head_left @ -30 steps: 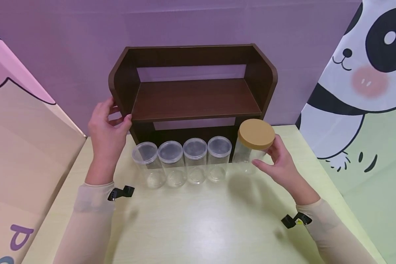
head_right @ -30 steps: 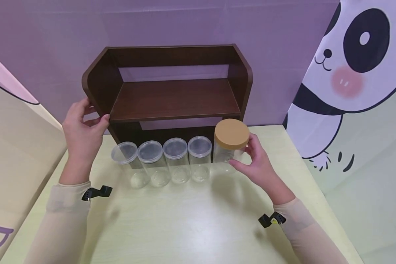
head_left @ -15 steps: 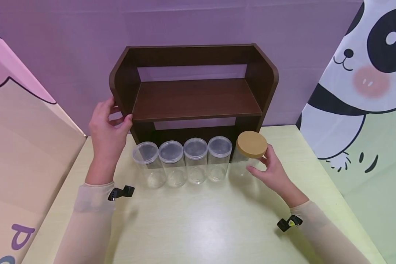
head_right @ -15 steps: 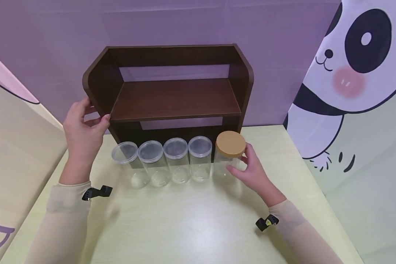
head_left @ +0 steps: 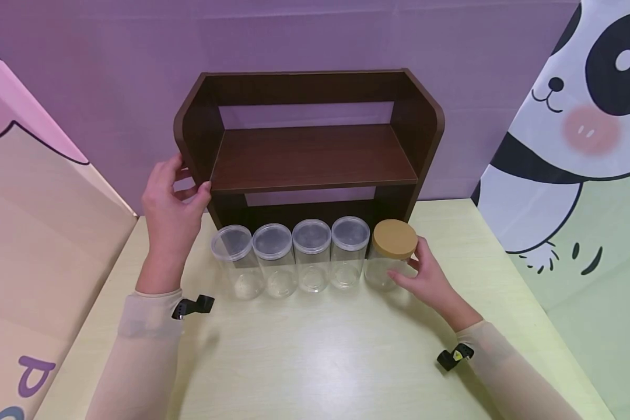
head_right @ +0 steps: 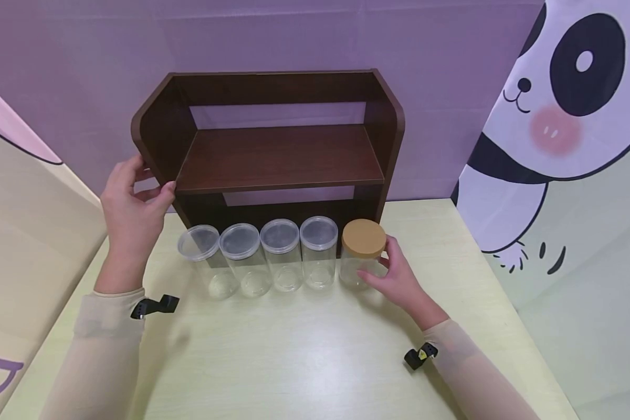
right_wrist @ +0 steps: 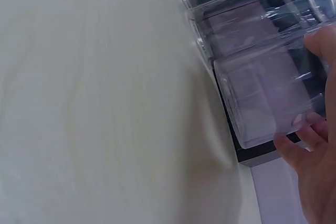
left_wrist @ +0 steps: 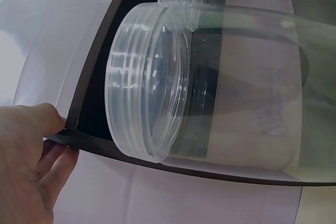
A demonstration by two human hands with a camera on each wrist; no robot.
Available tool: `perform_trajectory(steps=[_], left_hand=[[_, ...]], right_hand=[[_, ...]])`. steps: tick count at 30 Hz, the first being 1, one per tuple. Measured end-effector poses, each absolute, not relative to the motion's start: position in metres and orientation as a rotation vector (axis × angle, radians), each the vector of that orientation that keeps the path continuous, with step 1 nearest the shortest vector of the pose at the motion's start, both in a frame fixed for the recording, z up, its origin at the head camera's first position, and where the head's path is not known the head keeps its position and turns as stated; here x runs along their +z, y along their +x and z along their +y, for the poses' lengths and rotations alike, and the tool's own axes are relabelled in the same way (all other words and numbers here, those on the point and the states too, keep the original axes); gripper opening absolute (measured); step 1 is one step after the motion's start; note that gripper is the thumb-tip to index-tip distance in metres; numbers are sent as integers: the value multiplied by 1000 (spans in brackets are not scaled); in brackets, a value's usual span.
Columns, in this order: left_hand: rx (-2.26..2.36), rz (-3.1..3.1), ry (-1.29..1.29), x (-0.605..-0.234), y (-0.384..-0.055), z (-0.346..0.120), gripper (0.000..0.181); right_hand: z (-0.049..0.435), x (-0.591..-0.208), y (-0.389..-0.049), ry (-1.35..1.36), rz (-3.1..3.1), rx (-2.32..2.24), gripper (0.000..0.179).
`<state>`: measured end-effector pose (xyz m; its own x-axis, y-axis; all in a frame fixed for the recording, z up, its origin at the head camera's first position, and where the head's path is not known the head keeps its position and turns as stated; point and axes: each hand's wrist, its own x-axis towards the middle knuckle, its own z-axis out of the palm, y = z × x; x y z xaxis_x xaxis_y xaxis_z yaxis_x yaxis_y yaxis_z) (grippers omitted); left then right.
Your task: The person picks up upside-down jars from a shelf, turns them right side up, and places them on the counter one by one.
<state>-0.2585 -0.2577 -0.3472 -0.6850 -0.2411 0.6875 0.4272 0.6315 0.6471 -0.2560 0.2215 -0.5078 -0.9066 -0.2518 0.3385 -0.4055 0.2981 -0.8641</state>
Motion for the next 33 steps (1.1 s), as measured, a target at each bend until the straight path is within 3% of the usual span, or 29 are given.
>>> perform_trajectory(steps=[11, 33], left_hand=[[-1083, -2067, -156, -348, -260, -258, 54], [-1144, -2138, -140, -363, -254, -271, 50]], right_hand=[[223, -519, -261, 615, -2462, 1694, 88], [235, -507, -261, 582, -2605, 1714, 91]])
